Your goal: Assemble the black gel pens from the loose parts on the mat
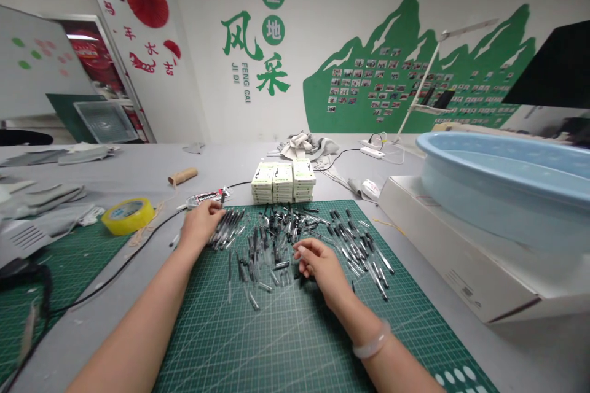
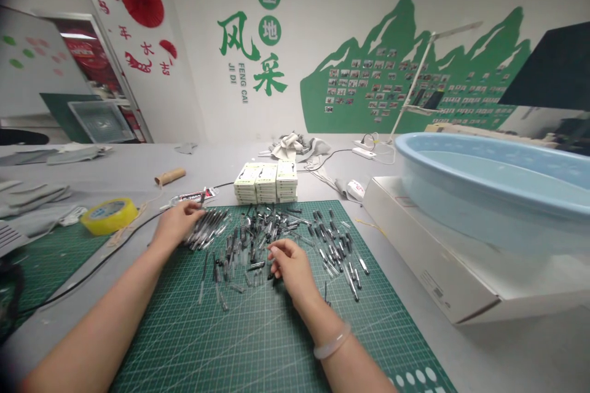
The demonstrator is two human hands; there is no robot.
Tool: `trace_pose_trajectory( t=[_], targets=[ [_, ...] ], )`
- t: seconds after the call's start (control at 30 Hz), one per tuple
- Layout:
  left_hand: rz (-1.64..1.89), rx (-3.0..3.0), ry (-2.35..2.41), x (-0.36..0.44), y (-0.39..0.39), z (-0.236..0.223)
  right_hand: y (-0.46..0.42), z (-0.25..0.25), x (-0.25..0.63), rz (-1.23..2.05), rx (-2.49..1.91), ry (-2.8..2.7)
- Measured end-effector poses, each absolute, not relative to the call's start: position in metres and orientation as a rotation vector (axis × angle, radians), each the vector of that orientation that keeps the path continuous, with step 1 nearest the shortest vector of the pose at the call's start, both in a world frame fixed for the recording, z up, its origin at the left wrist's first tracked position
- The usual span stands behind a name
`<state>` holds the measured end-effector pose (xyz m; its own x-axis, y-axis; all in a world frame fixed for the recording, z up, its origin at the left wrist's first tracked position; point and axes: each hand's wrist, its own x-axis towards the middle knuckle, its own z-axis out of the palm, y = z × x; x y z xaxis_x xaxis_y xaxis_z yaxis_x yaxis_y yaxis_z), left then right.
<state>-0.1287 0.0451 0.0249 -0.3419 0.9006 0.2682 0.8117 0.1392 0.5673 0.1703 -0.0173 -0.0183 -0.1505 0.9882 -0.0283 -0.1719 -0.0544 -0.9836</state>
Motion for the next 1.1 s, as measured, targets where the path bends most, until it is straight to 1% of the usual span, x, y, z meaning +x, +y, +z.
trace_pose_trajectory(
  t=[0.13,0.23,0.67,0.87,1.0,1.1],
  targets=[
    [0.609,1.766,2.560,-0.164,0.043,0.020,-0.017,-0.019,0.170,1.405,-1.028,-1.168],
    [0.509,1.766,2.607,-0.167,0.041,0.017,-0.016,-0.019,0.172,1.367,-1.022,-1.150],
    [0.391,1.739,2.598,-0.160,0.042,0.016,-0.016,-0.014,0.175,1.314,-1.037,-1.125],
    [0.411,1.813,2.585,-0.143,0.040,0.034,-0.015,-0.016,0.175,1.318,-1.038,-1.135],
    [0.463,2.044,2.410,-0.109,0.025,0.043,-0.014,-0.017,0.175,1.309,-1.054,-1.157],
    [0.554,2.283,2.089,-0.084,-0.006,0.025,-0.014,-0.017,0.176,1.233,-1.089,-1.224]
  ],
)
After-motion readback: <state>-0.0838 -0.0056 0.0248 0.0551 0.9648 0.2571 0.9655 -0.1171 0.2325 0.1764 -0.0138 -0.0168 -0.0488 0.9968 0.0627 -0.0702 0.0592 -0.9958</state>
